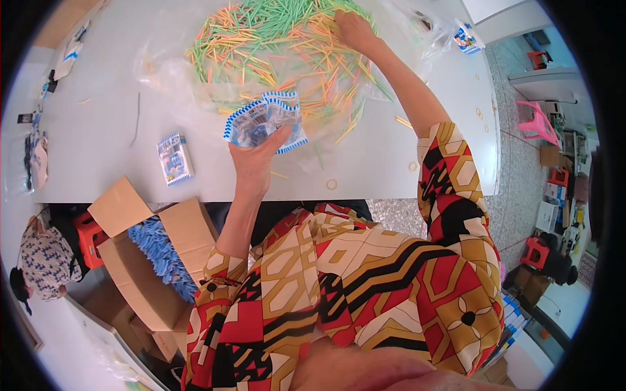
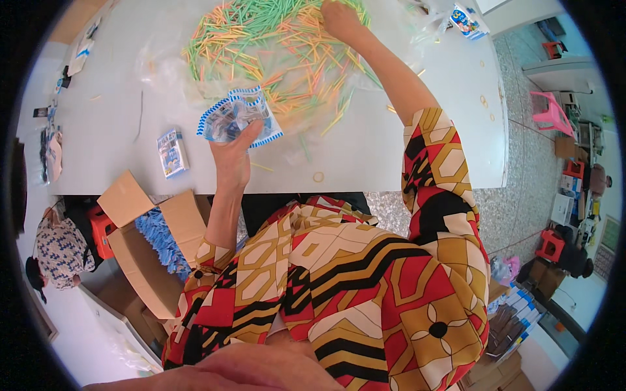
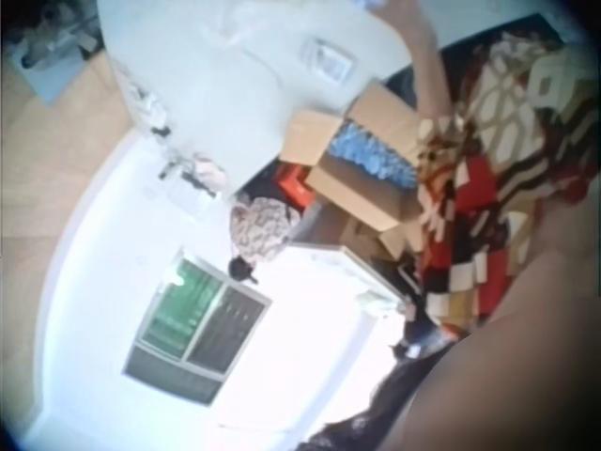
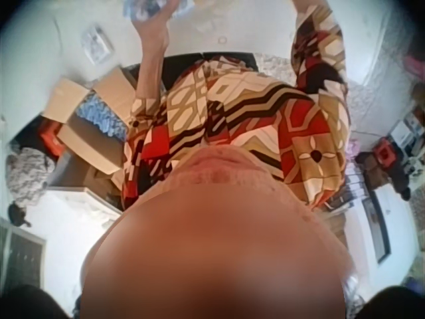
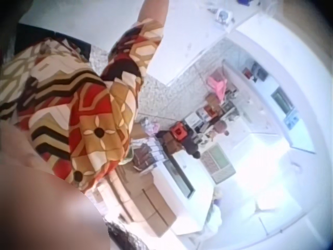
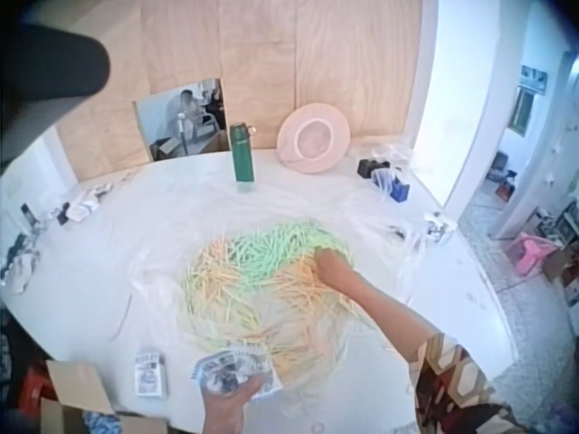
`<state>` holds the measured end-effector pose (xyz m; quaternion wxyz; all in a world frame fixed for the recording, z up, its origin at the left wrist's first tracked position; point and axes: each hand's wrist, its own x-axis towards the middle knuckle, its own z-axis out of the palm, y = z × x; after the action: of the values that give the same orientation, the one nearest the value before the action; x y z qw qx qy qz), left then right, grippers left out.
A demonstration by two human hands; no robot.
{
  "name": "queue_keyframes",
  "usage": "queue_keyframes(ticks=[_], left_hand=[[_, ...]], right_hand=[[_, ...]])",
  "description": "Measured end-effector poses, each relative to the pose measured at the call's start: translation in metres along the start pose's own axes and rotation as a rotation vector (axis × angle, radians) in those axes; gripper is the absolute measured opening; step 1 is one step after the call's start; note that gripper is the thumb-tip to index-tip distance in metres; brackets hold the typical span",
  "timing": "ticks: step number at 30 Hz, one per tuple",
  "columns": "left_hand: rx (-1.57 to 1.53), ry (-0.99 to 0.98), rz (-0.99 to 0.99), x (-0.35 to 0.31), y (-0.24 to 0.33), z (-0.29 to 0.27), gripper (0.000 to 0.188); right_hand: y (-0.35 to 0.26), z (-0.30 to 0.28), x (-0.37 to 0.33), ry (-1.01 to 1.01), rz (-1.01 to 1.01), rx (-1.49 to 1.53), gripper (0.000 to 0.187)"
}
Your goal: Bundling small blue packets with rubber bands and placing the bundles into a cardboard box.
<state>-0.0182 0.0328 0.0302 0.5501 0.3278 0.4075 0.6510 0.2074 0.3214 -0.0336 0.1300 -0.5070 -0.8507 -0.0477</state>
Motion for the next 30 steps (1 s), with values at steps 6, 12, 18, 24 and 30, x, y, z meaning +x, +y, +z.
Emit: queue_keyframes(ticks=[6, 12, 18, 24, 30], left_hand=[[-0.001, -0.009, -0.017, -0.002, -0.005, 0.003, 0.038], [-0.005, 0.0, -0.02, -0.01, -0.007, 0.007, 0.038], [0.039, 0.035, 0.008, -0.004, -0.004, -0.003, 0.037], [0.05, -0.002, 0.051, 0.003, -0.007, -0.013, 0.034], [0.057, -0.073, 0.049, 0.007, -0.01, -0.016, 0.034]], right_hand=[[0.009, -0.003, -0.013, 0.073, 0.007, 0.1, 0.024], [0.023, -0.03, -0.034, -0.063, 0.347, 0.478, 0.025], [0.002, -0.047, -0.042, 0.068, 0.275, 0.689, 0.013], [-0.031, -0.024, -0.084, 0.036, 0.144, 0.668, 0.022], [-0.054, -0.064, -0.082, -0.034, 0.209, 0.675, 0.016]])
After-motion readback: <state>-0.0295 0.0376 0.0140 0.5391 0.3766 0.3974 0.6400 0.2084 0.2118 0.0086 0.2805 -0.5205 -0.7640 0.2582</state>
